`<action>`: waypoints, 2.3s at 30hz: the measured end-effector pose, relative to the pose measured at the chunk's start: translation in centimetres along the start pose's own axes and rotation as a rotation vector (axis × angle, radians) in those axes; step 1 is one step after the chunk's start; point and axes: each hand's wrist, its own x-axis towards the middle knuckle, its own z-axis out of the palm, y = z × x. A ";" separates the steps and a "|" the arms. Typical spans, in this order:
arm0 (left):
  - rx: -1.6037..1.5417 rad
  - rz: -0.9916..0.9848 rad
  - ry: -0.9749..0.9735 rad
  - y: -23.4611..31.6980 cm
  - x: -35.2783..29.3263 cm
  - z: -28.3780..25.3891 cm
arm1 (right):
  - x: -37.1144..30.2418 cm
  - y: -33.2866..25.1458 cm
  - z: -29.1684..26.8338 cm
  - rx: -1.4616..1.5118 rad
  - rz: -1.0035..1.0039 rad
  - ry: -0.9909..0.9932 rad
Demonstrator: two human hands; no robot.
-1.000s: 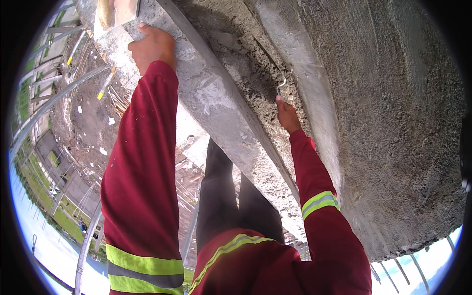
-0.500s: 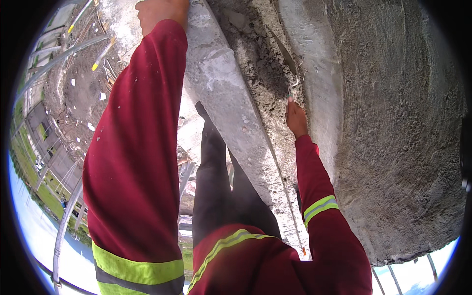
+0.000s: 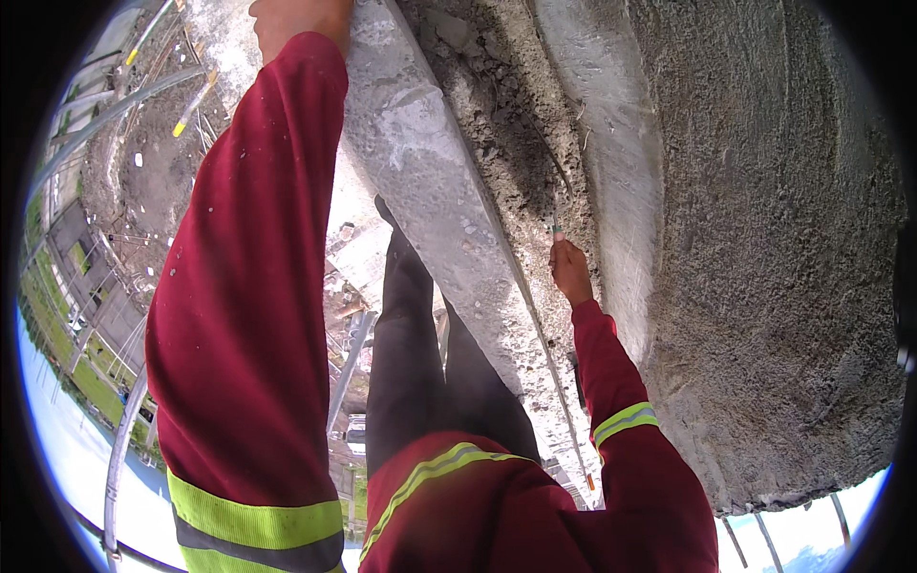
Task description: The person smooths a freshly poured concrete beam using a trowel held in the right hand while stabilizing the beam with the left hand. The person repeatedly scrapes and levels the surface along the beam's length.
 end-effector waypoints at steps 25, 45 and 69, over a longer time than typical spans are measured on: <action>0.041 -0.445 0.094 3.3 -0.3 -0.1 | -8.3 -3.1 1.3 -0.064 0.288 -0.021; 0.075 -0.374 0.051 2.7 0.0 -0.3 | -6.5 2.5 3.5 -0.266 0.123 0.440; 0.083 -0.360 0.038 2.2 0.5 0.0 | -7.7 3.3 0.3 -0.327 0.193 0.175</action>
